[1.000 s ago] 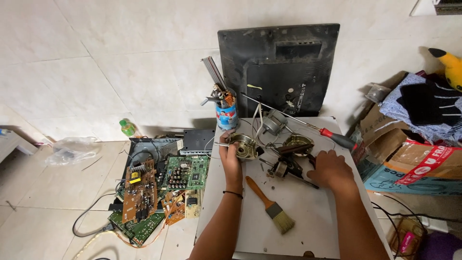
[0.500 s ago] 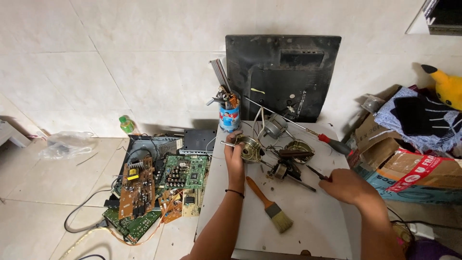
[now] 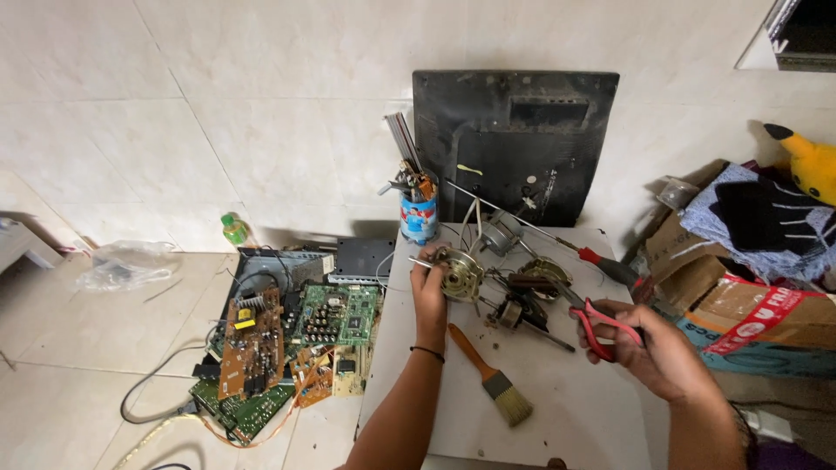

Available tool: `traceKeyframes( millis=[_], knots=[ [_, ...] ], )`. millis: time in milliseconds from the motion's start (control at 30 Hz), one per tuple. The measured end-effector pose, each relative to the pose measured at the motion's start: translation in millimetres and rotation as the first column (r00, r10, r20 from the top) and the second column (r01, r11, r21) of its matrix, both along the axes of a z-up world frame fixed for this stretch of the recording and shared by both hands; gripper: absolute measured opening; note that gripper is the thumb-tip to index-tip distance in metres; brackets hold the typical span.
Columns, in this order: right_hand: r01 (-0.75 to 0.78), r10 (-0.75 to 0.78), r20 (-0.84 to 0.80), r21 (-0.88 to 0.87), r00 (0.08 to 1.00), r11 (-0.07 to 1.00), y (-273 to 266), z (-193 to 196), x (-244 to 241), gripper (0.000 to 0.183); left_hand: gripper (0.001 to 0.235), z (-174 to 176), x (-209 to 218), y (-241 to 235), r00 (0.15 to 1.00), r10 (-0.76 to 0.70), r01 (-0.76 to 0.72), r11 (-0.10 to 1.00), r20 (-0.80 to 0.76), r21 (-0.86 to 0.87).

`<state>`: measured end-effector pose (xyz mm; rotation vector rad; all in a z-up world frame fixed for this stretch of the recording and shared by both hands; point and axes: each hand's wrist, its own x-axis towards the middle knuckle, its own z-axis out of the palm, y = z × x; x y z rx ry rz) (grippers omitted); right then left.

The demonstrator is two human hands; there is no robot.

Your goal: The person cleans a disassembled motor component using a brush and a screwdriver. They hold the motor part in one hand and use the brush to remove dust and debris from the coils and metal surfaces.

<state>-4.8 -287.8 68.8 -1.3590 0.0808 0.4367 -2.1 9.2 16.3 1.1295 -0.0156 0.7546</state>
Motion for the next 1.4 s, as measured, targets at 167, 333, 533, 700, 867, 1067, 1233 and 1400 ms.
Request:
traceKeyframes(
  millis=[167,333,533,700,867,1067,1233,1400],
  knots=[
    [-0.068,0.053,0.058,0.301,0.997,0.951,44,-8,26,0.048,0.028,-10,10,3,1.000,0.020,-0.020,1.000,-0.012,0.019],
    [0.072,0.200,0.536,-0.443,0.820,0.894,84,-16,50,0.036,0.022,12,-5,-4,1.000,-0.021,0.022,0.993,0.014,-0.112],
    [0.269,0.320,0.736,-0.559,0.597,0.785,88,-54,46,0.029,0.021,16,-5,0,0.997,-0.052,0.055,0.996,0.055,-0.065],
    [0.350,0.366,0.775,-0.580,0.515,0.735,85,-60,38,0.026,0.020,12,-5,0,0.999,-0.032,0.032,0.999,0.041,0.005],
    [0.344,0.384,0.797,-0.563,0.466,0.752,89,-53,31,0.025,0.019,14,-8,-2,1.000,-0.025,0.026,0.998,-0.009,0.054],
    [0.385,0.432,0.803,-0.582,0.410,0.716,90,-44,25,0.029,0.021,16,-6,1,0.999,-0.025,0.028,0.995,-0.039,0.091],
    [0.323,0.394,0.783,-0.577,0.482,0.750,94,-34,20,0.031,0.024,13,-1,0,0.997,0.040,-0.033,0.994,-0.059,0.106],
    [0.268,0.360,0.759,-0.563,0.543,0.782,97,-30,17,0.030,0.027,22,-9,-6,0.997,0.035,-0.030,0.997,-0.067,0.070]
  ],
)
